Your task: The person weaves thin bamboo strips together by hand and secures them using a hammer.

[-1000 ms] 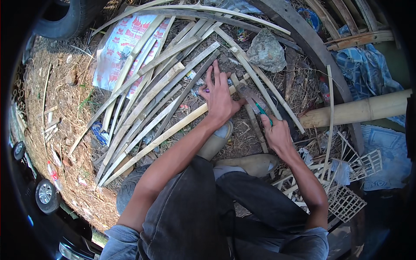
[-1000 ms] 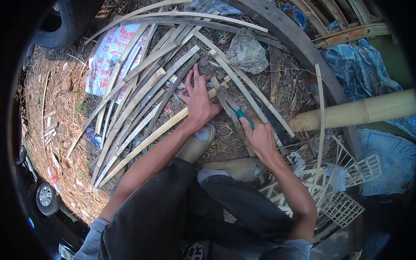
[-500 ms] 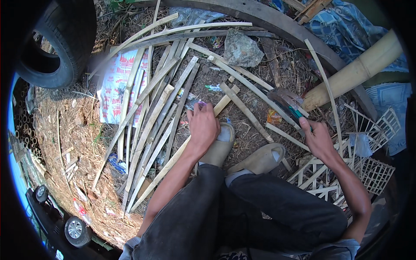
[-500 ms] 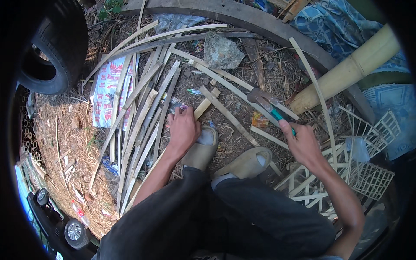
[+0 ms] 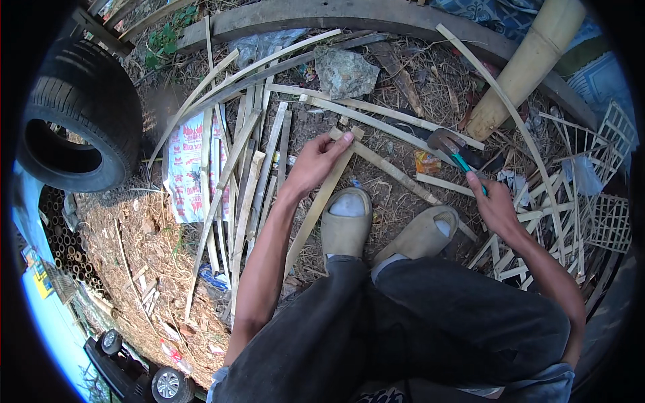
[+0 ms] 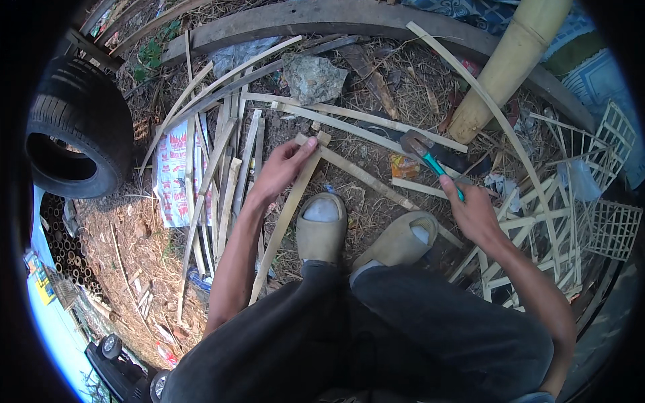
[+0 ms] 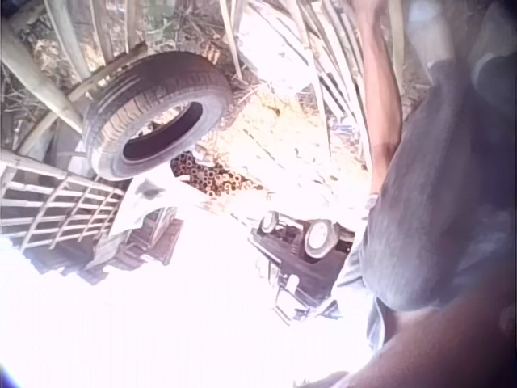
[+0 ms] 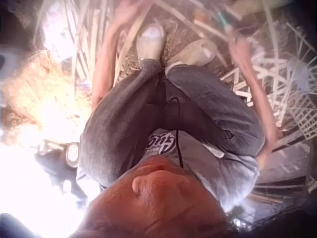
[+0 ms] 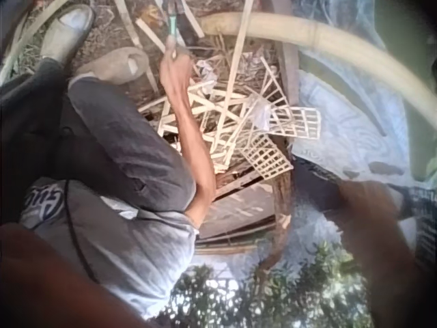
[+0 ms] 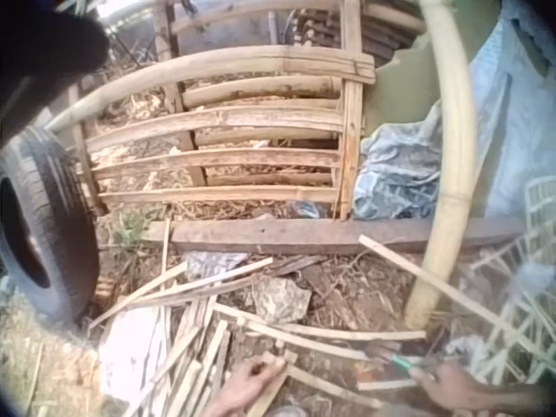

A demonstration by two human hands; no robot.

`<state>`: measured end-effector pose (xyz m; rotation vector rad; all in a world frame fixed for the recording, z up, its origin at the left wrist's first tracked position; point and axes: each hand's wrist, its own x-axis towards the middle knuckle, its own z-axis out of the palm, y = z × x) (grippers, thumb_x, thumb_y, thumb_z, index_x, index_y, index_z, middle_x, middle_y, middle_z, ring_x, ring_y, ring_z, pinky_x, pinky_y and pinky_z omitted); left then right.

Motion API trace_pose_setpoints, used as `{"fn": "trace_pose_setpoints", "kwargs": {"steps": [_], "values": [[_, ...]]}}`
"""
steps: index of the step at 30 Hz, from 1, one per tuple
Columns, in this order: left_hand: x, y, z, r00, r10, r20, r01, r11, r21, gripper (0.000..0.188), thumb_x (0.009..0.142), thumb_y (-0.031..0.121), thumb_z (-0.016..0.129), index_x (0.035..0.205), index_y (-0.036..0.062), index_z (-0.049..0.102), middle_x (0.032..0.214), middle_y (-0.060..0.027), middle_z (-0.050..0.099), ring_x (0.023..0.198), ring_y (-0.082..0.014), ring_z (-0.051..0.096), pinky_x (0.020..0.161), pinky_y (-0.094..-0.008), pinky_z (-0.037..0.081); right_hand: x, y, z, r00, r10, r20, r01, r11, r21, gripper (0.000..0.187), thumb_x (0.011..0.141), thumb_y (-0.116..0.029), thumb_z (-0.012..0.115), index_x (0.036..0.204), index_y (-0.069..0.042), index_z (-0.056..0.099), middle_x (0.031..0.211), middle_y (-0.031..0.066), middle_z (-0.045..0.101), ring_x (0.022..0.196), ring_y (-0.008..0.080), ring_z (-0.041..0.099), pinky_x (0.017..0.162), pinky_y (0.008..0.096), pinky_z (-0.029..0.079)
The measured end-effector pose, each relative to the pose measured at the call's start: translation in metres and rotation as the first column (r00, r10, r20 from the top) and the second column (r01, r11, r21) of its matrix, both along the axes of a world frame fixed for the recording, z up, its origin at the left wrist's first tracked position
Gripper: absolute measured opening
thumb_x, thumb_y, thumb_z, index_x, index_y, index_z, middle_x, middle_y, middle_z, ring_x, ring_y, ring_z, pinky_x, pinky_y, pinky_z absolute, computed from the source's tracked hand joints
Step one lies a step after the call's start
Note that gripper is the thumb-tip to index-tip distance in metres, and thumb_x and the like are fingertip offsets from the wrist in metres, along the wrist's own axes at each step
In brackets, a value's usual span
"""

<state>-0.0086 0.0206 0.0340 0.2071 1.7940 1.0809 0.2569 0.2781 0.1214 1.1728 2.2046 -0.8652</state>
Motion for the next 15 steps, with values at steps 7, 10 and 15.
{"fn": "trace_pose_setpoints", "kwargs": {"steps": [7,10,15], "values": [[0.012,-0.001,-0.016,0.993,0.094,0.070,-0.097,0.994,0.050,0.039,0.103,0.037,0.070,0.093,-0.0008,0.072,0.078,-0.0054,0.069,0.058,-0.0112,0.063,0.052,-0.0280,0.048,-0.006,-0.006,0.000,0.998,-0.001,-0.064,-0.001,1.000,-0.031,0.076,0.107,-0.060,0.049,0.087,0.011,0.066,0.059,0.0188,0.052,0.058,0.0277,0.046,0.067,0.0471,0.047],[0.005,0.001,-0.003,0.988,0.143,0.053,-0.146,0.988,0.049,0.035,0.103,0.033,0.072,0.092,-0.0006,0.071,0.076,-0.0052,0.070,0.052,-0.0091,0.058,0.046,-0.0266,0.044,-0.004,-0.006,0.002,0.993,0.024,-0.117,-0.026,1.000,-0.013,0.074,0.108,-0.059,0.049,0.087,0.010,0.066,0.059,0.0185,0.052,0.058,0.0275,0.046,0.067,0.0473,0.047],[0.019,-0.013,0.003,0.976,0.174,0.133,-0.193,0.971,0.143,0.027,0.102,0.024,0.073,0.112,-0.0009,0.070,0.089,-0.0087,0.076,0.060,-0.0101,0.061,0.054,-0.0259,0.048,0.006,-0.014,-0.002,0.998,0.054,-0.044,-0.054,0.999,-0.004,0.070,0.107,-0.058,0.052,0.093,0.008,0.068,0.062,0.0241,0.057,0.061,0.0382,0.057,0.069,0.0499,0.049]]}}
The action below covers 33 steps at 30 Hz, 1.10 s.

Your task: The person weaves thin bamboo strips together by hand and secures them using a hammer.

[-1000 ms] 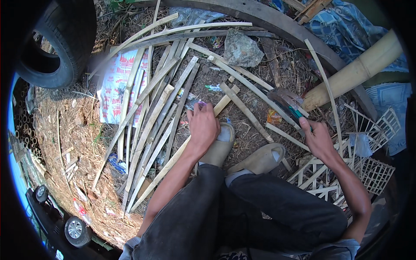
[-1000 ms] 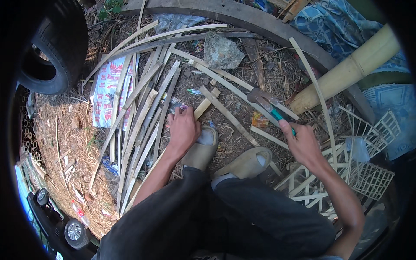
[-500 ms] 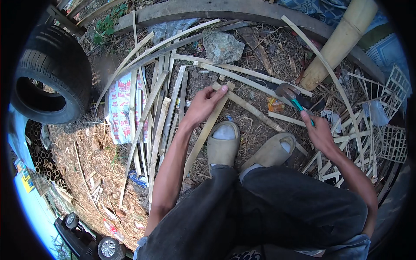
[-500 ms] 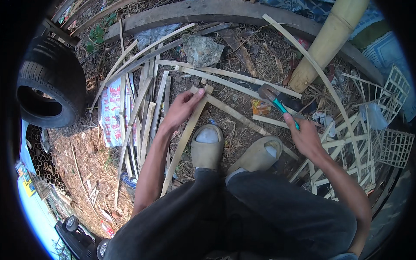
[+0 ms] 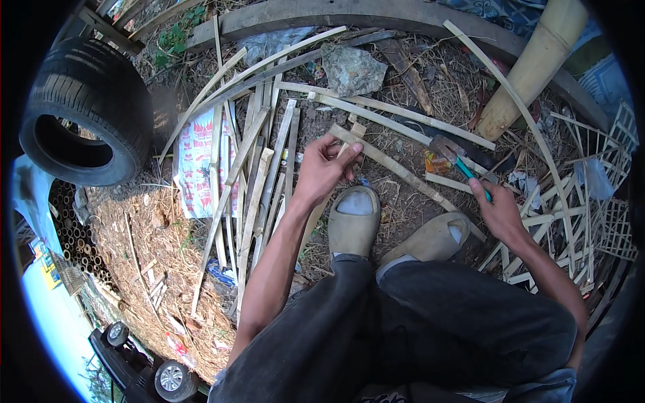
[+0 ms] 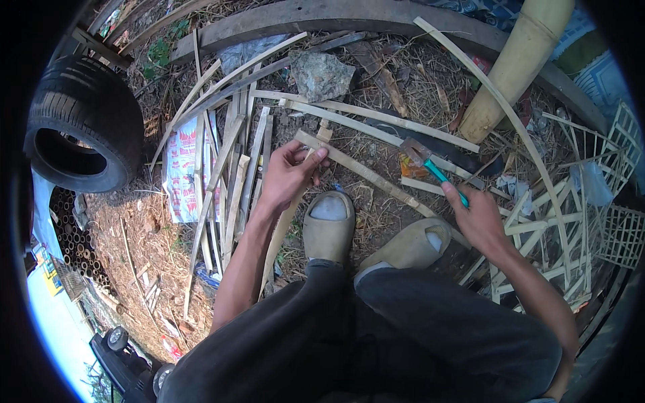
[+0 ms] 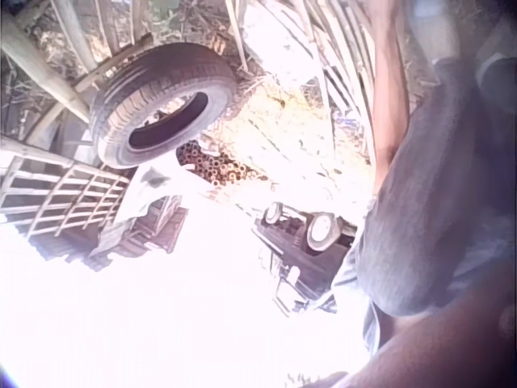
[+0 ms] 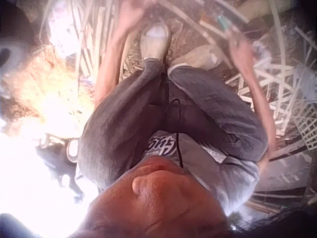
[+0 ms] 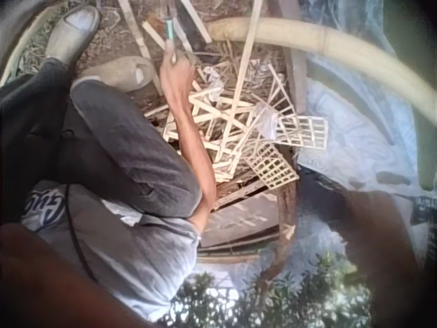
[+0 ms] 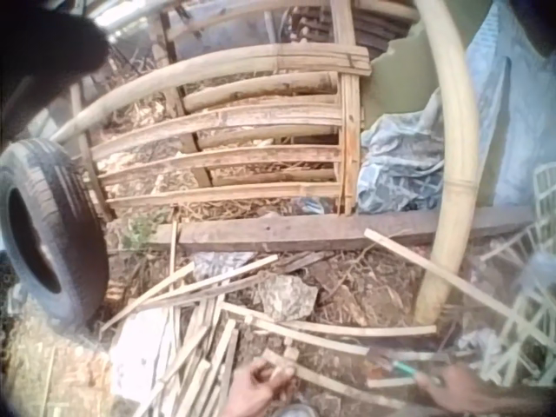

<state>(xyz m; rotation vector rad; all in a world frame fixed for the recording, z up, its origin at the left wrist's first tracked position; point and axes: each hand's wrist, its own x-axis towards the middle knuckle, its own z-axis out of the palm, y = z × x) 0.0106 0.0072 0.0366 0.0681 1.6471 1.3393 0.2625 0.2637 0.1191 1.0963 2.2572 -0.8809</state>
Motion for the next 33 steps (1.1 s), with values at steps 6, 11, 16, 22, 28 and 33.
{"fn": "trace_pose_setpoints", "kwargs": {"steps": [6,11,16,22,28,33], "values": [[-0.010,0.003,0.019,0.998,0.030,0.054,-0.030,1.000,-0.005,0.025,0.104,0.024,0.070,0.108,-0.0005,0.070,0.091,-0.0076,0.074,0.074,-0.0119,0.072,0.055,-0.0269,0.055,0.012,-0.001,-0.030,0.997,0.067,-0.033,-0.054,0.954,0.295,0.057,0.104,-0.051,0.060,0.106,0.005,0.068,0.074,0.0254,0.067,0.074,0.0476,0.068,0.074,0.0536,0.052],[0.011,0.007,0.041,1.000,-0.010,0.008,0.009,1.000,0.022,0.023,0.104,0.022,0.069,0.110,-0.0005,0.067,0.085,-0.0074,0.073,0.070,-0.0111,0.070,0.053,-0.0257,0.053,0.050,0.015,-0.054,0.959,0.279,-0.059,-0.229,0.878,0.421,0.048,0.099,-0.039,0.069,0.119,0.004,0.063,0.115,0.0261,0.065,0.113,0.0412,0.061,0.094,0.0497,0.048],[0.007,-0.003,0.046,0.996,0.025,-0.088,-0.024,1.000,0.017,0.021,0.105,0.022,0.067,0.106,0.0010,0.068,0.077,-0.0061,0.073,0.060,-0.0069,0.060,0.052,-0.0225,0.043,-0.007,-0.050,-0.023,0.728,0.612,-0.310,-0.384,0.738,0.556,0.051,0.103,-0.035,0.065,0.133,0.006,0.057,0.128,0.0236,0.057,0.120,0.0431,0.056,0.100,0.0505,0.044],[-0.016,-0.002,0.044,0.991,0.049,-0.124,-0.041,0.997,0.069,0.028,0.107,0.027,0.064,0.105,0.0007,0.070,0.076,-0.0041,0.069,0.058,-0.0074,0.056,0.052,-0.0241,0.042,-0.042,-0.035,-0.028,0.955,0.112,-0.274,-0.185,0.948,-0.259,0.042,0.107,-0.036,0.059,0.125,0.002,0.057,0.114,0.0263,0.067,0.105,0.0434,0.067,0.088,0.0520,0.050],[-0.059,0.003,0.049,0.993,0.080,-0.087,-0.070,0.991,0.112,0.036,0.109,0.034,0.061,0.104,0.0003,0.073,0.076,-0.0060,0.070,0.059,-0.0084,0.059,0.050,-0.0250,0.043,-0.080,-0.017,-0.012,0.882,0.211,-0.421,-0.280,0.954,-0.110,0.036,0.104,-0.033,0.064,0.114,0.000,0.060,0.097,0.0256,0.069,0.096,0.0473,0.067,0.079,0.0520,0.050],[-0.069,0.007,0.036,0.989,0.149,-0.010,-0.149,0.989,-0.001,0.036,0.107,0.036,0.064,0.105,0.0006,0.069,0.092,-0.0064,0.075,0.064,-0.0107,0.063,0.054,-0.0264,0.048,-0.080,0.006,-0.030,0.930,0.167,-0.326,-0.200,0.977,-0.070,0.047,0.089,-0.039,0.082,0.107,-0.001,0.060,0.092,0.0159,0.069,0.085,0.0374,0.068,0.078,0.0472,0.052]]}}
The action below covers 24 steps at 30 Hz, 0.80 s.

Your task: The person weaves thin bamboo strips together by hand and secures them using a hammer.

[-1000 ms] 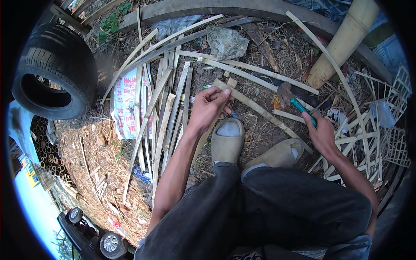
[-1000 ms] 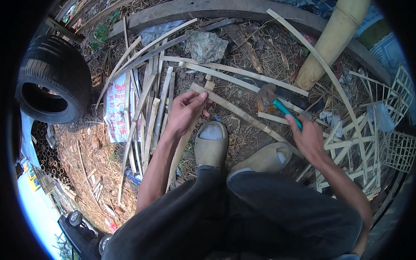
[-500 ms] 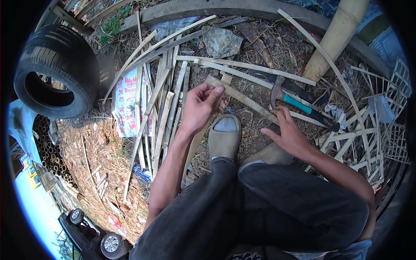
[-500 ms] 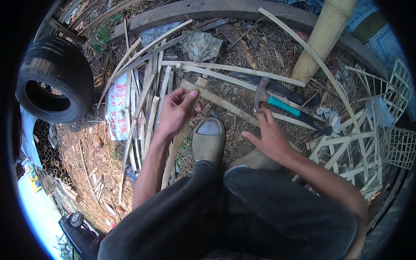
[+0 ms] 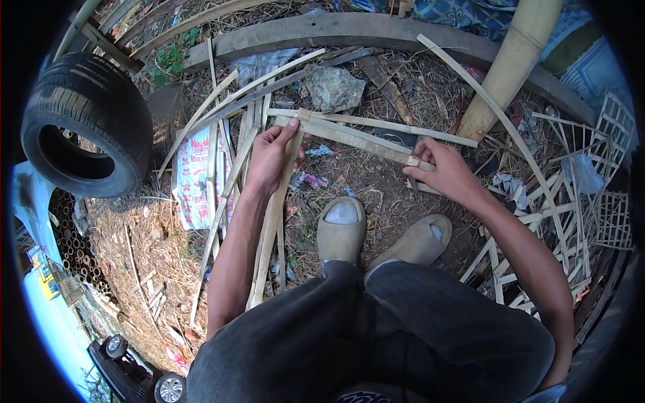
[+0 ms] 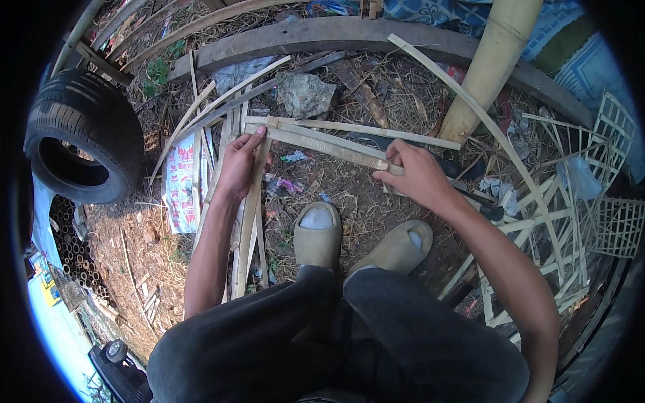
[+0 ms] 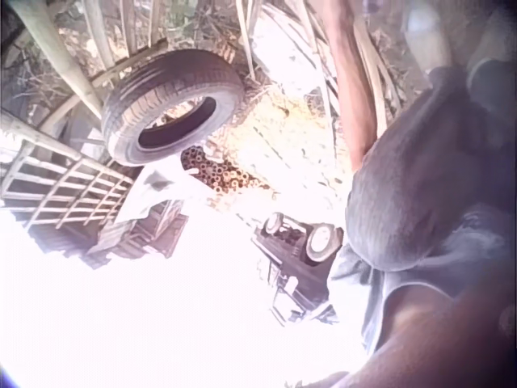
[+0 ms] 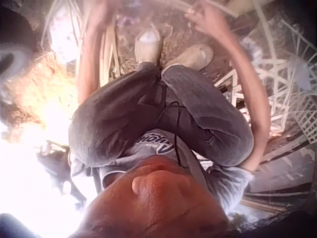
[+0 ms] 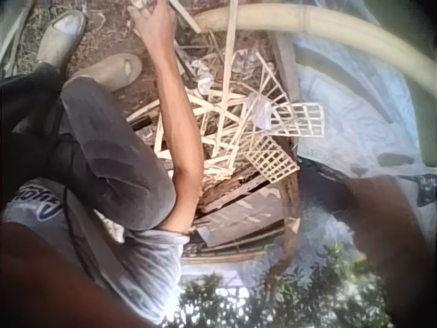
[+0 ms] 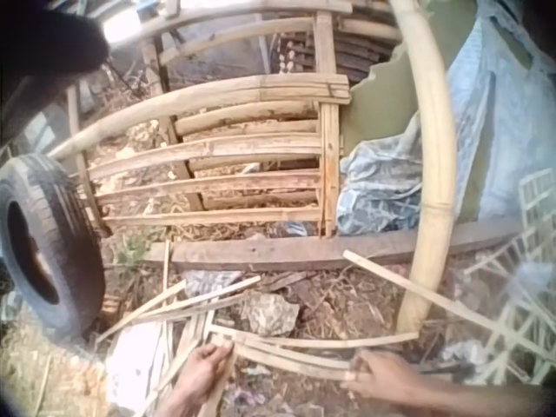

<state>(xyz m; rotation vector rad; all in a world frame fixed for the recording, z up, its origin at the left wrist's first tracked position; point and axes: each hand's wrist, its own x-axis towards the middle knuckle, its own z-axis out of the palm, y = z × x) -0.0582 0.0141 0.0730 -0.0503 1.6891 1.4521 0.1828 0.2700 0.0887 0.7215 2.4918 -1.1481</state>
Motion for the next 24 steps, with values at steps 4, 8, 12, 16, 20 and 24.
{"fn": "trace_pose_setpoints", "kwargs": {"steps": [4,8,12,16,20,24], "values": [[-0.024,0.000,0.018,0.994,0.002,0.108,0.007,0.997,-0.077,0.036,0.106,0.035,0.066,0.115,0.0000,0.066,0.102,-0.0101,0.076,0.073,-0.0150,0.070,0.061,-0.0275,0.057,-0.021,0.009,0.001,0.992,0.045,-0.119,-0.030,0.992,0.119,0.052,0.081,-0.040,0.088,0.109,-0.004,0.063,0.090,0.0093,0.067,0.089,0.0289,0.064,0.090,0.0449,0.047],[-0.062,-0.012,0.011,0.991,-0.017,0.129,0.037,0.987,-0.155,0.038,0.109,0.038,0.058,0.123,0.0022,0.060,0.113,-0.0105,0.072,0.095,-0.0180,0.069,0.087,-0.0349,0.057,-0.016,0.004,0.009,0.944,-0.059,-0.324,0.202,0.882,0.427,0.058,0.079,-0.043,0.089,0.117,-0.006,0.065,0.112,0.0098,0.066,0.113,0.0304,0.056,0.099,0.0449,0.041],[-0.097,-0.048,0.011,0.991,-0.033,0.130,0.064,0.968,-0.242,0.037,0.112,0.038,0.050,0.126,0.0045,0.058,0.116,-0.0085,0.069,0.101,-0.0186,0.064,0.092,-0.0375,0.053,0.019,-0.014,-0.020,0.870,-0.344,-0.354,0.467,0.807,0.362,0.067,0.080,-0.046,0.088,0.126,-0.004,0.062,0.122,0.0103,0.064,0.119,0.0315,0.055,0.106,0.0466,0.038],[-0.122,-0.066,-0.003,0.998,-0.056,0.032,0.063,0.950,-0.304,0.037,0.112,0.036,0.053,0.130,0.0046,0.057,0.117,-0.0078,0.067,0.107,-0.0172,0.063,0.100,-0.0396,0.049,0.058,-0.037,-0.065,0.876,-0.381,-0.296,0.482,0.711,0.512,0.073,0.080,-0.046,0.088,0.131,-0.003,0.059,0.126,0.0120,0.063,0.120,0.0325,0.055,0.107,0.0473,0.037],[-0.120,-0.098,-0.016,0.997,-0.076,0.002,0.070,0.907,-0.416,0.042,0.107,0.038,0.062,0.131,0.0037,0.056,0.120,-0.0095,0.067,0.107,-0.0169,0.063,0.100,-0.0407,0.049,0.087,-0.034,-0.081,0.896,-0.350,-0.273,0.440,0.786,0.434,0.069,0.084,-0.039,0.085,0.134,-0.001,0.057,0.122,0.0134,0.061,0.118,0.0337,0.056,0.105,0.0488,0.038],[-0.101,-0.104,-0.015,0.982,-0.184,-0.054,0.138,0.874,-0.466,0.058,0.099,0.043,0.074,0.133,0.0003,0.054,0.127,-0.0157,0.069,0.113,-0.0196,0.064,0.097,-0.0395,0.049,0.117,-0.025,-0.093,0.932,-0.242,-0.270,0.346,0.816,0.463,0.053,0.093,-0.033,0.077,0.131,-0.002,0.059,0.115,0.0135,0.060,0.115,0.0343,0.057,0.102,0.0480,0.038]]}}
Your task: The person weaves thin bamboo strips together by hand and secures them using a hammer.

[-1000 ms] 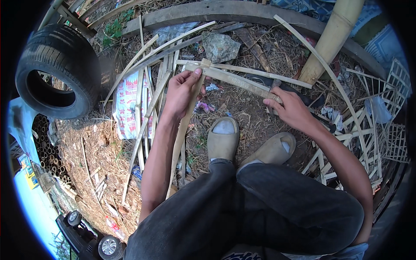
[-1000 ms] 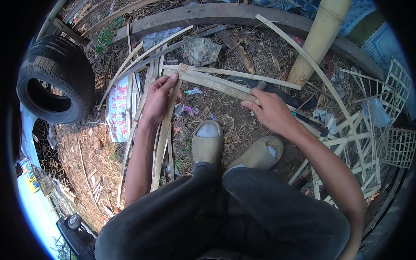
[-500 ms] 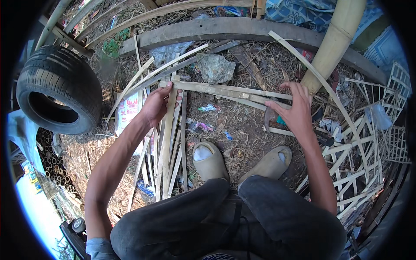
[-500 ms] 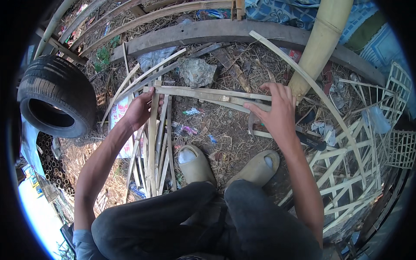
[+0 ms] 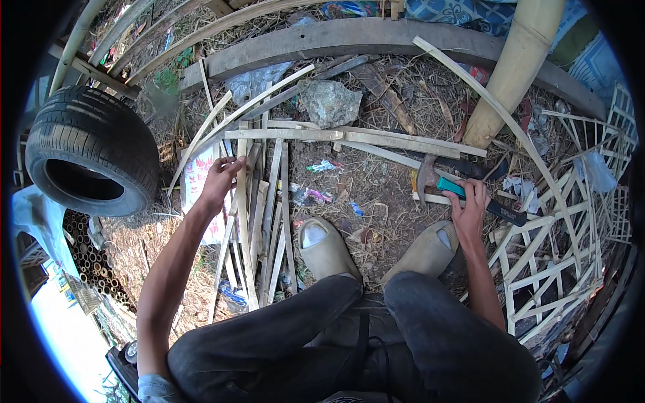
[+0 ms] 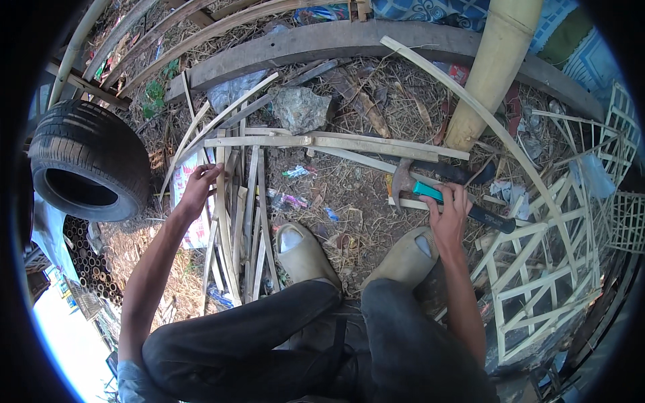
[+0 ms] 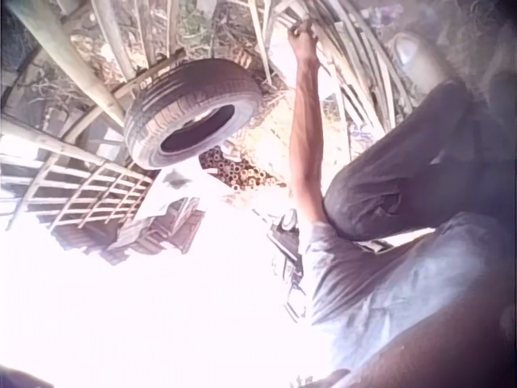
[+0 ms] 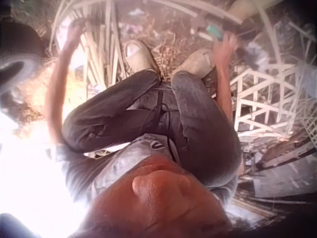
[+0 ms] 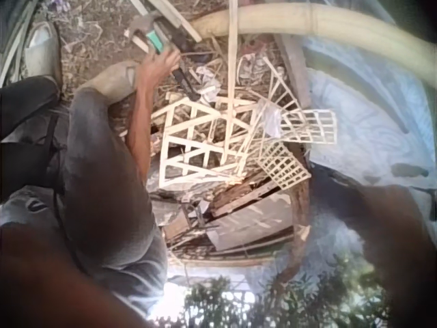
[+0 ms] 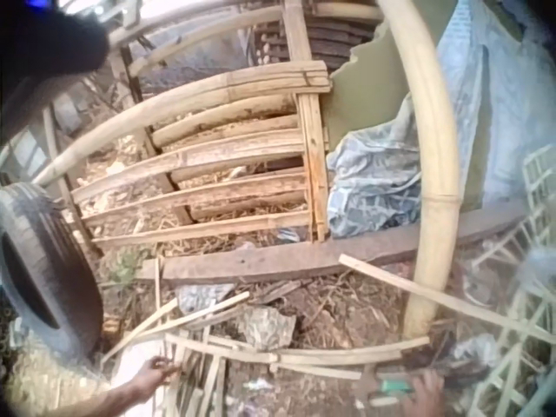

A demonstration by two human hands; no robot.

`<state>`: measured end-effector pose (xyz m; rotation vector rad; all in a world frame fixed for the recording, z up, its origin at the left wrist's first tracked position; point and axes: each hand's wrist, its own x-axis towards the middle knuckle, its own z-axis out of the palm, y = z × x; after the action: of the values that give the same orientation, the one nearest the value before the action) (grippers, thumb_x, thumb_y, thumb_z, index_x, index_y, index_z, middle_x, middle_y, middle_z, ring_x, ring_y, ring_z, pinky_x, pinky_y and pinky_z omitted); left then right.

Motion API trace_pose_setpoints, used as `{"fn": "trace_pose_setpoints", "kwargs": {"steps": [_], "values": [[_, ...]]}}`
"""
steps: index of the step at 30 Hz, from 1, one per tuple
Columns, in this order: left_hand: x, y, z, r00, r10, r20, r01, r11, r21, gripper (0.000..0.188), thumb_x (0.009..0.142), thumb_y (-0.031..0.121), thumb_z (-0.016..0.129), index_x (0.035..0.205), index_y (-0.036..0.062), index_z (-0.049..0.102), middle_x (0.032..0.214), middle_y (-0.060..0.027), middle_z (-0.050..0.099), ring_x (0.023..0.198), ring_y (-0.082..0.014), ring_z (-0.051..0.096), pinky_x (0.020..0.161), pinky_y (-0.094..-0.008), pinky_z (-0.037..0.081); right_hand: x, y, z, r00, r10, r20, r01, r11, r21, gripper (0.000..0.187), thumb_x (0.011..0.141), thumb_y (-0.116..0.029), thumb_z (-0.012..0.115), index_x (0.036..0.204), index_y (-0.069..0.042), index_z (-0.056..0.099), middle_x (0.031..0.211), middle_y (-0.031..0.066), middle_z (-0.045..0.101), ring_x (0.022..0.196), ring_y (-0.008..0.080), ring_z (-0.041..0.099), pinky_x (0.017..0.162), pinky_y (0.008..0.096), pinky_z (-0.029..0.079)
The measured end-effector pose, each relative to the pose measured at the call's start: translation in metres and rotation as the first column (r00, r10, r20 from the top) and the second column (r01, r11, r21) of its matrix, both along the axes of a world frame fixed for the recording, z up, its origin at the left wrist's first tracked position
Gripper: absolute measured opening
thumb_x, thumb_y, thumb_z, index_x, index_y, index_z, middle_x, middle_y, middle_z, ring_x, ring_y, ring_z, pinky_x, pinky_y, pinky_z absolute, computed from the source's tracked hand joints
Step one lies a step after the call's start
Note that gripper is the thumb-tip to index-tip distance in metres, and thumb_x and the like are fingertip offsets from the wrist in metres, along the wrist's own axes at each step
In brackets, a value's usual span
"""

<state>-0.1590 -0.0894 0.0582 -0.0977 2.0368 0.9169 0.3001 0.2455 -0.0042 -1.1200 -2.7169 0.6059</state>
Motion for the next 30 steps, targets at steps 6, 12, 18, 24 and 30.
{"fn": "trace_pose_setpoints", "kwargs": {"steps": [6,12,18,24,30], "values": [[0.040,0.006,0.040,0.920,-0.345,-0.187,0.268,0.901,-0.342,0.082,0.091,0.052,0.079,0.141,-0.0078,0.050,0.128,-0.0247,0.066,0.120,-0.0312,0.065,0.102,-0.0444,0.053,0.072,0.008,-0.003,0.999,-0.023,0.045,0.017,0.990,0.142,0.031,0.094,-0.014,0.068,0.121,-0.002,0.058,0.121,0.0140,0.060,0.120,0.0359,0.056,0.103,0.0485,0.034],[0.142,-0.042,0.068,0.900,-0.292,-0.323,0.273,0.956,-0.104,0.036,0.101,0.033,0.072,0.124,0.0053,0.072,0.130,-0.0104,0.070,0.118,-0.0223,0.066,0.098,-0.0400,0.054,0.150,0.018,0.007,0.955,-0.243,0.170,0.212,0.960,0.185,0.029,0.098,-0.015,0.066,0.123,-0.003,0.057,0.119,0.0148,0.059,0.122,0.0369,0.054,0.104,0.0475,0.031],[0.310,-0.163,0.020,0.981,0.192,0.030,-0.189,0.978,-0.091,0.024,0.102,0.021,0.071,0.117,0.0025,0.075,0.114,-0.0083,0.076,0.104,-0.0145,0.069,0.091,-0.0302,0.053,0.129,0.009,0.020,0.917,-0.399,0.002,0.390,0.897,0.208,0.030,0.098,-0.021,0.071,0.120,-0.003,0.061,0.113,0.0141,0.064,0.114,0.0339,0.060,0.100,0.0474,0.037],[0.311,-0.179,-0.016,0.972,0.228,0.047,-0.230,0.972,0.042,0.022,0.101,0.019,0.072,0.115,0.0016,0.076,0.105,-0.0078,0.077,0.099,-0.0140,0.070,0.088,-0.0288,0.053,-0.011,0.113,0.068,0.979,-0.162,-0.123,0.201,0.865,0.460,0.031,0.098,-0.018,0.071,0.124,-0.004,0.063,0.116,0.0155,0.068,0.113,0.0366,0.062,0.101,0.0487,0.043],[0.194,-0.033,0.075,0.778,-0.559,-0.287,0.587,0.809,0.014,0.019,0.097,0.017,0.073,0.108,0.0015,0.075,0.105,-0.0150,0.075,0.097,-0.0300,0.072,0.089,-0.0388,0.055,-0.039,0.155,0.163,0.994,-0.073,0.082,0.071,0.997,0.022,0.028,0.109,-0.029,0.056,0.116,-0.003,0.062,0.074,0.0191,0.062,0.066,0.0358,0.059,0.068,0.0421,0.047]]}}
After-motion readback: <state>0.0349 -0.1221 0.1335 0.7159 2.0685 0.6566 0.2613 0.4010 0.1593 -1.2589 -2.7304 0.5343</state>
